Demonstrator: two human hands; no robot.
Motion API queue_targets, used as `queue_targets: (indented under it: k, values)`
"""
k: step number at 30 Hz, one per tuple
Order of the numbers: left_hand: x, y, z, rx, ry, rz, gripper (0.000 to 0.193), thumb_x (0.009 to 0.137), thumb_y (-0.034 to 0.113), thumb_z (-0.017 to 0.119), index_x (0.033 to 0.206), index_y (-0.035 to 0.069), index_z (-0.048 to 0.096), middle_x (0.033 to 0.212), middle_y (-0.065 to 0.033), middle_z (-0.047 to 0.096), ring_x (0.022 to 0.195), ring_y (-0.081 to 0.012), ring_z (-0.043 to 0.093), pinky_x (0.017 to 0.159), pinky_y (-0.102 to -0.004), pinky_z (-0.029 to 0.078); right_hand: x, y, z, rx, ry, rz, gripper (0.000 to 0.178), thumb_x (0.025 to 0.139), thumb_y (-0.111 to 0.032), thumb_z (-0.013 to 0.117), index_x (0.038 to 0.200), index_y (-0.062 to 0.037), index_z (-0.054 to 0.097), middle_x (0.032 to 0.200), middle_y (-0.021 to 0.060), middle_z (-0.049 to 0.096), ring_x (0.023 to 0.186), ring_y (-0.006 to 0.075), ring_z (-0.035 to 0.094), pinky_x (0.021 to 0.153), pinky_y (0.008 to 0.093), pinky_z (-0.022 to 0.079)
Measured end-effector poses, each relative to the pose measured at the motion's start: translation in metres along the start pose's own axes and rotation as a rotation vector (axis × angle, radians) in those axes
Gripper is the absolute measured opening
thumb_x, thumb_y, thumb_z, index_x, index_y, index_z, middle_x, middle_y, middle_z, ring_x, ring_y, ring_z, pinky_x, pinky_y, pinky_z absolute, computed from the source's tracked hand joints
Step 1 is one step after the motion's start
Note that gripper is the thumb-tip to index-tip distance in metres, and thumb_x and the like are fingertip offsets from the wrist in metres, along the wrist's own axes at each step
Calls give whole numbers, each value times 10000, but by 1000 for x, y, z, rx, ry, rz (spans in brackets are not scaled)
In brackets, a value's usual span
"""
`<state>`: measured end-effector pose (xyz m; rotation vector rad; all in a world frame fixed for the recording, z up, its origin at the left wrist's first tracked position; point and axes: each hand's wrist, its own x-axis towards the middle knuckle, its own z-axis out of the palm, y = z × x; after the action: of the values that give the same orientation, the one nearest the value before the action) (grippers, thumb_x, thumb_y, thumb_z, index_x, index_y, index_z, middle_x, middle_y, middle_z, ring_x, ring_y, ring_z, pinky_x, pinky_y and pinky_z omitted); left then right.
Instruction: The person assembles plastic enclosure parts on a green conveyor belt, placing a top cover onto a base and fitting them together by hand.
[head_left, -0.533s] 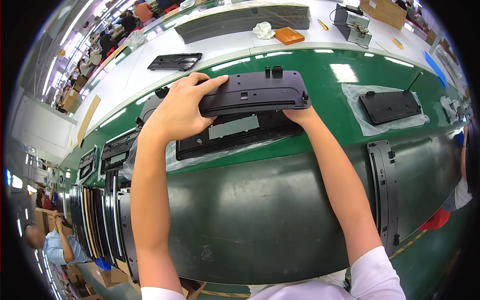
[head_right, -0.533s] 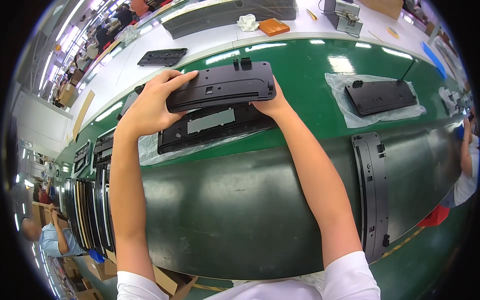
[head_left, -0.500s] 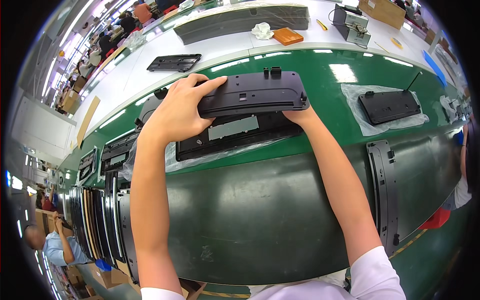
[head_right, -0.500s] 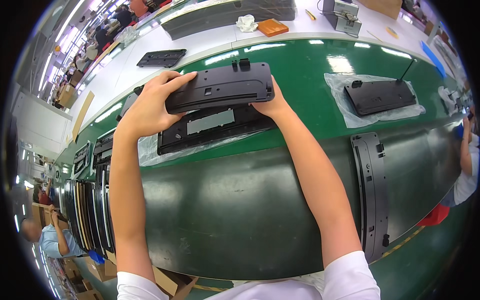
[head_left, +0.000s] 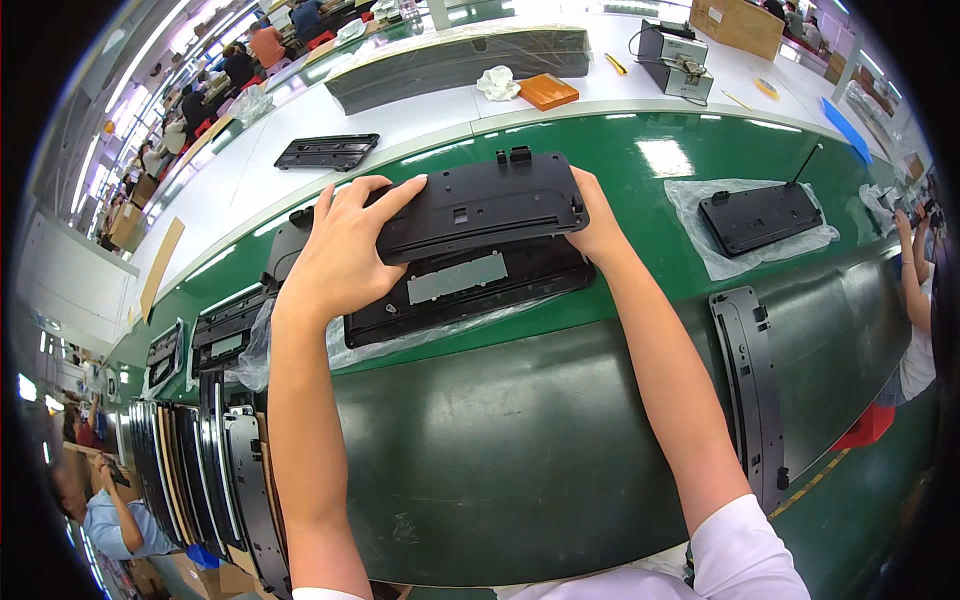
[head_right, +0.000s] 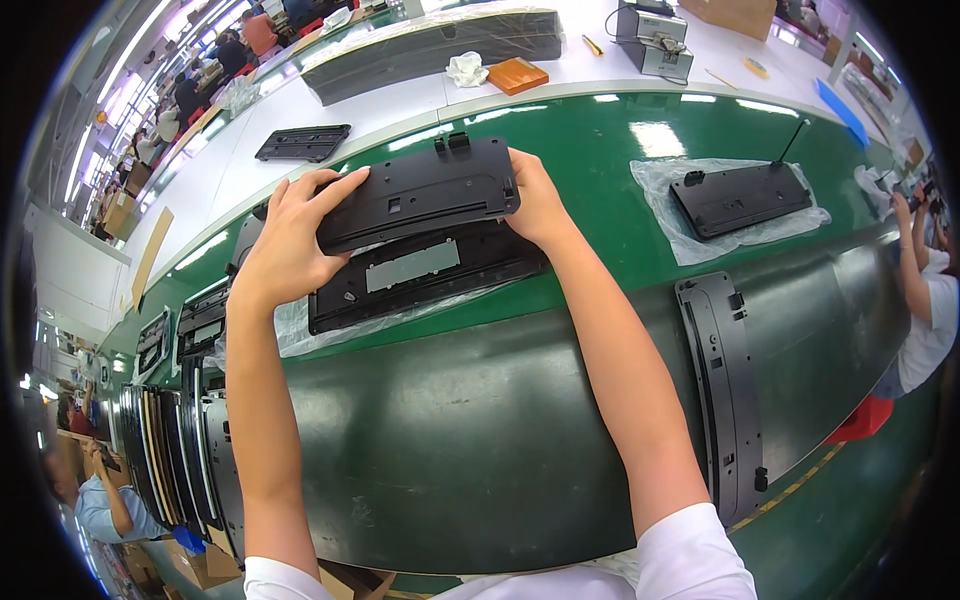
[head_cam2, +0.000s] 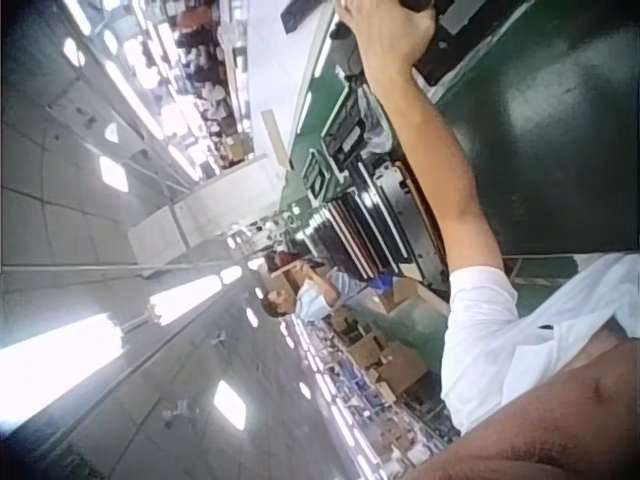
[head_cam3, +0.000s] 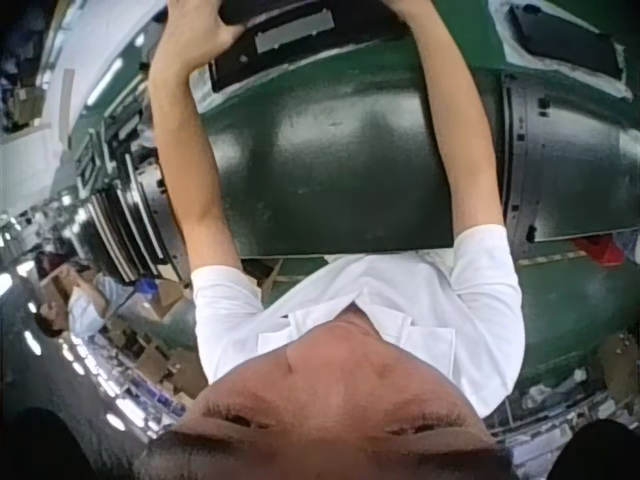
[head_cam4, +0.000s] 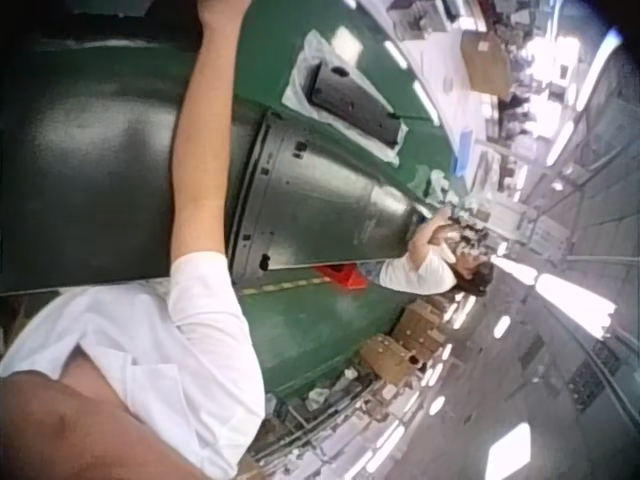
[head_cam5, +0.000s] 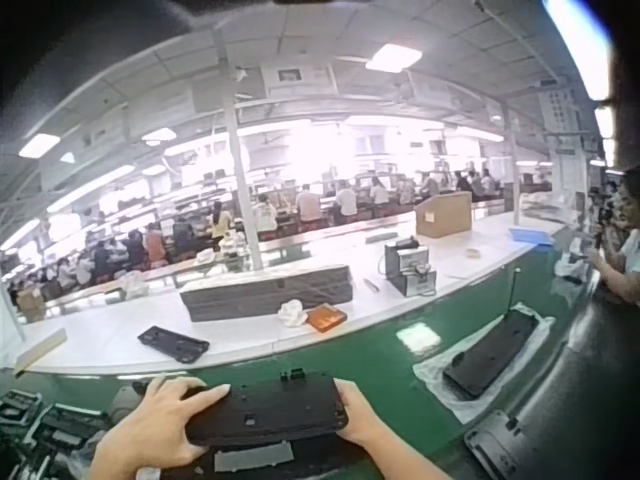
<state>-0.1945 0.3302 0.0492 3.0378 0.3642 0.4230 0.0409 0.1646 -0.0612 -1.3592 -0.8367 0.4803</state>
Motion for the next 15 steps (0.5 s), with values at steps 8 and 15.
queue_targets:
  k: [8,15]
  values:
    - [2,-9,7,-70,-39,38,855,695,50,848,1492,205,579,1402,-168,553,1305,-399,503,1157,-470,386,9,9,1,3,-22,-212,351,837,31,743,1184,-15,718,1054,38,761,939,142,685,869,300,552]
    - [-6,-18,35,-150,-43,-45,788,733,126,845,1474,187,585,1370,-178,578,1281,-382,531,1172,-480,370,-4,-3,-21,-573,-96,-74,341,798,-47,812,1130,-15,742,950,127,773,817,196,719,813,317,566]
